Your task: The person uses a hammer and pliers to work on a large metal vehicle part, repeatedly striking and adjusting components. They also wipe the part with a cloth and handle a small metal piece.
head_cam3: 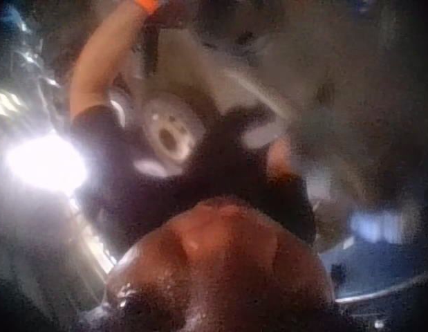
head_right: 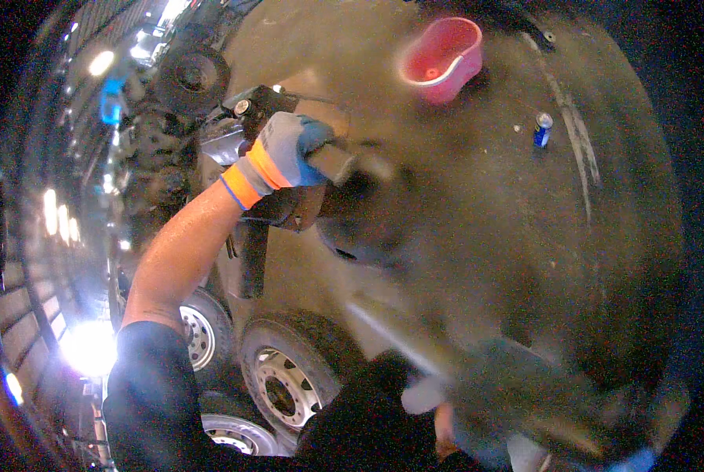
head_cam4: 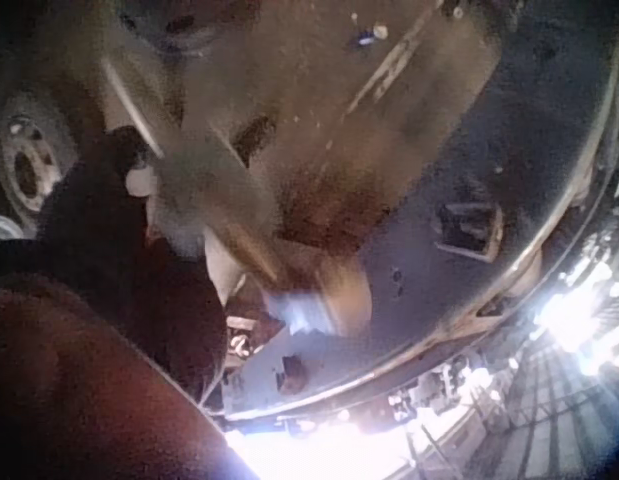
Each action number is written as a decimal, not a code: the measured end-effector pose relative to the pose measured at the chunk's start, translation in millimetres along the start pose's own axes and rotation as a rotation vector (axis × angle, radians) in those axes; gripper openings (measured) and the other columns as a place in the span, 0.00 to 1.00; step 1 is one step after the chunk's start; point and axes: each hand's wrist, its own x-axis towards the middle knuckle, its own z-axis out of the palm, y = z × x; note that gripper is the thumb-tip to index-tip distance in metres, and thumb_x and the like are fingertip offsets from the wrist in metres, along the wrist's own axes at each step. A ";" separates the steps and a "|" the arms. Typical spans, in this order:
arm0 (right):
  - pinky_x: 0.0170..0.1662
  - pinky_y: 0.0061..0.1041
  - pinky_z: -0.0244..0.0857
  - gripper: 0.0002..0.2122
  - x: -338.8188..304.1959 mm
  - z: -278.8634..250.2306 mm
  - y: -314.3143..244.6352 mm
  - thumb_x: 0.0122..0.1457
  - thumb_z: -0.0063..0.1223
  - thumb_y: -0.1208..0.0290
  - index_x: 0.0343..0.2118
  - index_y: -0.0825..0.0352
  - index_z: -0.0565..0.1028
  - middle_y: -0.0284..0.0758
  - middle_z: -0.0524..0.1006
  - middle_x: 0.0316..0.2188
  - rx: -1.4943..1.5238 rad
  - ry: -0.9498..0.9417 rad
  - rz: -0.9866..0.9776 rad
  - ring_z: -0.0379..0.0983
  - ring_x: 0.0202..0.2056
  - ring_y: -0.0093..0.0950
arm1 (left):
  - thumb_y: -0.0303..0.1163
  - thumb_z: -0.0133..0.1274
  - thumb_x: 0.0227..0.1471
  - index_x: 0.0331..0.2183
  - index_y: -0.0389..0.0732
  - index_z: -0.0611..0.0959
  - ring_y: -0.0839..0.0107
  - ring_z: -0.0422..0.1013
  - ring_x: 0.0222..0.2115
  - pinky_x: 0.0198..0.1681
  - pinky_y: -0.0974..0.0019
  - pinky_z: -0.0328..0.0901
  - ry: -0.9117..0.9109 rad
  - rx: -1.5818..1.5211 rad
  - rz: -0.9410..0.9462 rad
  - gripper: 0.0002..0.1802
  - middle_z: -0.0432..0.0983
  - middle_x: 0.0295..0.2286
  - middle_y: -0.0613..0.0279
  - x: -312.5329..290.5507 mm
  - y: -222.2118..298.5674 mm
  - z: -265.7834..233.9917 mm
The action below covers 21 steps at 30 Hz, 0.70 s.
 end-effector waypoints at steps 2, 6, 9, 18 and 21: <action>0.30 0.27 0.63 0.17 5.3 84.3 24.2 0.49 0.53 0.71 0.44 0.65 0.68 0.36 0.69 0.32 0.189 -0.286 0.293 0.66 0.27 0.26 | 0.42 0.64 0.32 0.26 0.42 0.81 0.50 0.73 0.25 0.26 0.57 0.66 0.074 -0.076 0.069 0.18 0.74 0.21 0.52 -0.4 -4.1 7.4; 0.25 0.27 0.62 0.15 -18.1 67.3 44.8 0.48 0.53 0.72 0.41 0.64 0.68 0.34 0.68 0.27 0.158 -0.460 0.444 0.64 0.22 0.26 | 0.39 0.63 0.30 0.24 0.43 0.82 0.52 0.71 0.21 0.24 0.57 0.65 0.115 -0.040 -0.118 0.14 0.71 0.16 0.55 -28.0 -11.0 20.2; 0.21 0.27 0.61 0.14 -26.6 8.9 76.6 0.48 0.52 0.73 0.39 0.64 0.68 0.33 0.67 0.23 0.288 -0.241 0.590 0.63 0.18 0.25 | 0.48 0.60 0.27 0.16 0.45 0.76 0.52 0.69 0.20 0.23 0.53 0.62 -0.067 -0.123 0.016 0.18 0.70 0.16 0.55 -17.4 38.8 30.8; 0.20 0.28 0.60 0.10 8.6 17.7 241.2 0.49 0.52 0.71 0.35 0.65 0.67 0.33 0.66 0.22 0.373 0.013 1.175 0.63 0.19 0.27 | 0.38 0.56 0.30 0.25 0.49 0.79 0.60 0.71 0.27 0.28 0.61 0.62 -0.005 -0.832 -0.083 0.12 0.74 0.25 0.64 -68.0 249.7 244.4; 0.32 0.28 0.59 0.13 -3.9 22.0 415.6 0.55 0.45 0.68 0.41 0.68 0.67 0.37 0.66 0.34 0.056 -0.210 1.065 0.63 0.31 0.31 | 0.36 0.55 0.37 0.27 0.47 0.80 0.54 0.71 0.29 0.30 0.55 0.63 0.020 -1.010 -0.343 0.09 0.75 0.26 0.57 -56.8 289.1 285.4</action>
